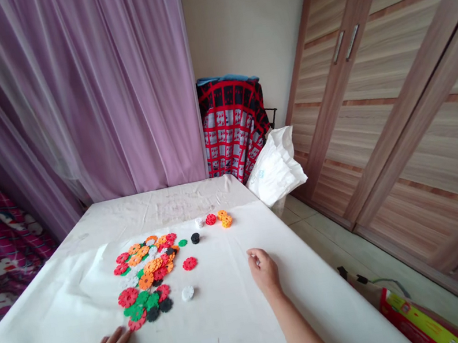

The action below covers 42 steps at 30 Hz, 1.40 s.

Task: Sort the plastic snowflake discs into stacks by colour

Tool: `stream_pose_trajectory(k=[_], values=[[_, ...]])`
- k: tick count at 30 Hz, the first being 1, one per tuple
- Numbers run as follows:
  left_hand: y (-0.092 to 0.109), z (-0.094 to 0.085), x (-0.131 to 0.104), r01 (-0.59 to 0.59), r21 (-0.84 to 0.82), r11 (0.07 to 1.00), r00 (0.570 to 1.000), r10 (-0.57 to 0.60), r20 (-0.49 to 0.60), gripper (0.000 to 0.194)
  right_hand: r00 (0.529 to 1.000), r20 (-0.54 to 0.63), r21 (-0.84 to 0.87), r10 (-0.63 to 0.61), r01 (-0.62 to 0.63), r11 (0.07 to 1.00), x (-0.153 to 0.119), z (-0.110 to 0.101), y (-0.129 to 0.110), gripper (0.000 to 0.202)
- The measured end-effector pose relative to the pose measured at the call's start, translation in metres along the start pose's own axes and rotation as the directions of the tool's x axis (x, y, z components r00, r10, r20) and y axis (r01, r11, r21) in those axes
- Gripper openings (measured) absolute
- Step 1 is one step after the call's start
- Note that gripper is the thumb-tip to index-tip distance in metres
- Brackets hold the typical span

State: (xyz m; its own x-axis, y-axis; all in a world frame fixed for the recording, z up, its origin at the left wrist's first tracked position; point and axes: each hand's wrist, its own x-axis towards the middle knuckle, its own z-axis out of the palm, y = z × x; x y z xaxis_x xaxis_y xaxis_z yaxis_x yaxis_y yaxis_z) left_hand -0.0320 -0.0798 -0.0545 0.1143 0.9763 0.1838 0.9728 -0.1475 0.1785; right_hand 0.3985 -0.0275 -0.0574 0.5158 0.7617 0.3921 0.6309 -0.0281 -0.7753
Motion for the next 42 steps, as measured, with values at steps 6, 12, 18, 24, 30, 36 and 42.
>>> stream_pose_trajectory(k=[6, 12, 18, 24, 30, 36, 42], values=[[0.027, -0.026, -0.001, 0.008, -0.022, 1.000, 1.000, -0.008, -0.017, 0.049, 0.976, 0.172, -0.099, -0.133, 0.151, 0.984, -0.041, -0.001, -0.031, 0.030], [0.041, -0.040, -0.004, 0.032, 0.012, 0.999, 0.999, -0.032, 0.009, 0.052, 0.907, 0.318, -0.268, -0.275, 0.365, 0.892, -0.073, 0.005, -0.061, 0.025], [0.050, -0.048, -0.002, 0.045, 0.050, 0.998, 0.995, -0.049, 0.088, 0.058, 0.900, 0.345, -0.313, -0.268, 0.379, 0.871, -0.080, 0.008, -0.071, 0.023], [0.052, -0.052, -0.001, 0.050, 0.070, 0.996, 0.988, -0.060, 0.144, 0.059, 0.853, 0.396, -0.206, -0.340, 0.443, 0.872, -0.081, 0.020, -0.086, 0.033], [0.054, -0.053, -0.002, 0.060, 0.103, 0.993, 0.986, -0.076, 0.150, 0.058, 0.819, 0.459, -0.109, -0.345, 0.437, 0.893, -0.077, 0.051, -0.116, 0.049], [0.051, -0.047, -0.003, 0.058, 0.089, 0.994, 0.989, -0.069, 0.132, 0.059, 0.789, 0.536, -0.092, -0.301, 0.408, 0.908, -0.073, 0.061, -0.128, 0.052], [0.044, -0.037, -0.005, 0.042, 0.066, 0.997, 0.995, -0.047, 0.085, 0.057, 0.762, 0.557, -0.074, -0.330, 0.442, 0.894, -0.070, 0.066, -0.126, 0.041]])
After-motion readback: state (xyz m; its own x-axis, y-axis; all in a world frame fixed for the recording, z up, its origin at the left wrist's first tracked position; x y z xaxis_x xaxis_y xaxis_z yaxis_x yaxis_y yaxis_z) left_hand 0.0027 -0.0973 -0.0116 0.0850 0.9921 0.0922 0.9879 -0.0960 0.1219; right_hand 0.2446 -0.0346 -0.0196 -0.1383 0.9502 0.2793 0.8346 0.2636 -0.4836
